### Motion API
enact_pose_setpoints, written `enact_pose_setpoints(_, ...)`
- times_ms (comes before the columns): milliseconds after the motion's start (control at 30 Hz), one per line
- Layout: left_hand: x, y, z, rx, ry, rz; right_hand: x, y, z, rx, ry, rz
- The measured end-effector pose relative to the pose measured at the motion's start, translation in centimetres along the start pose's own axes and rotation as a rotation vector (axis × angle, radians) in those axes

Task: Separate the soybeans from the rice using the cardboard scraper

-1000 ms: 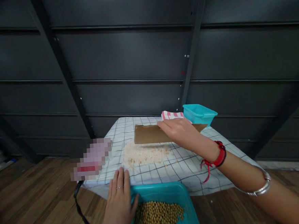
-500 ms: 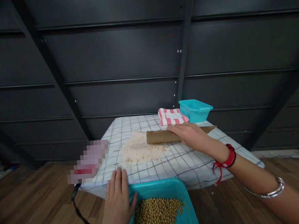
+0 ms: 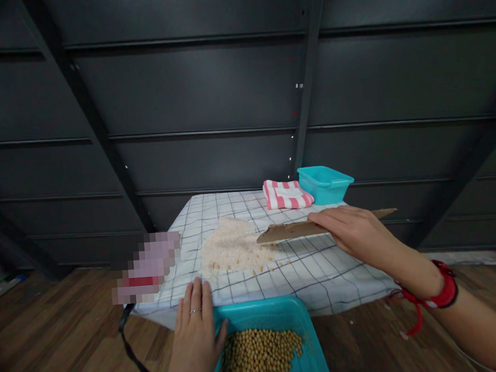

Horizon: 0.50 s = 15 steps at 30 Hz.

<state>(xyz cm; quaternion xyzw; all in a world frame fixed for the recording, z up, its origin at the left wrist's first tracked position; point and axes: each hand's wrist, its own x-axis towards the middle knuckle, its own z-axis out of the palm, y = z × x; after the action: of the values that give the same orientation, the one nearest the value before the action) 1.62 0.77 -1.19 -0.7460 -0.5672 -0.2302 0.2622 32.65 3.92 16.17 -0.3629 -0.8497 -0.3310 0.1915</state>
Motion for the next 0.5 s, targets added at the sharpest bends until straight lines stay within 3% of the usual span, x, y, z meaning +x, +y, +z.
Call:
enact_pose_setpoints(300, 0.2, 0.3, 0.0, 0.043, -0.001, 0.037, -2.1, -0.4, 0.6, -0.233, 0.022, -0.024)
enact_pose_setpoints(500, 0.5, 0.7, -0.5, 0.063, 0.008, 0.005, -3.1, -1.4, -0.2, -0.205, 0.010, -0.026)
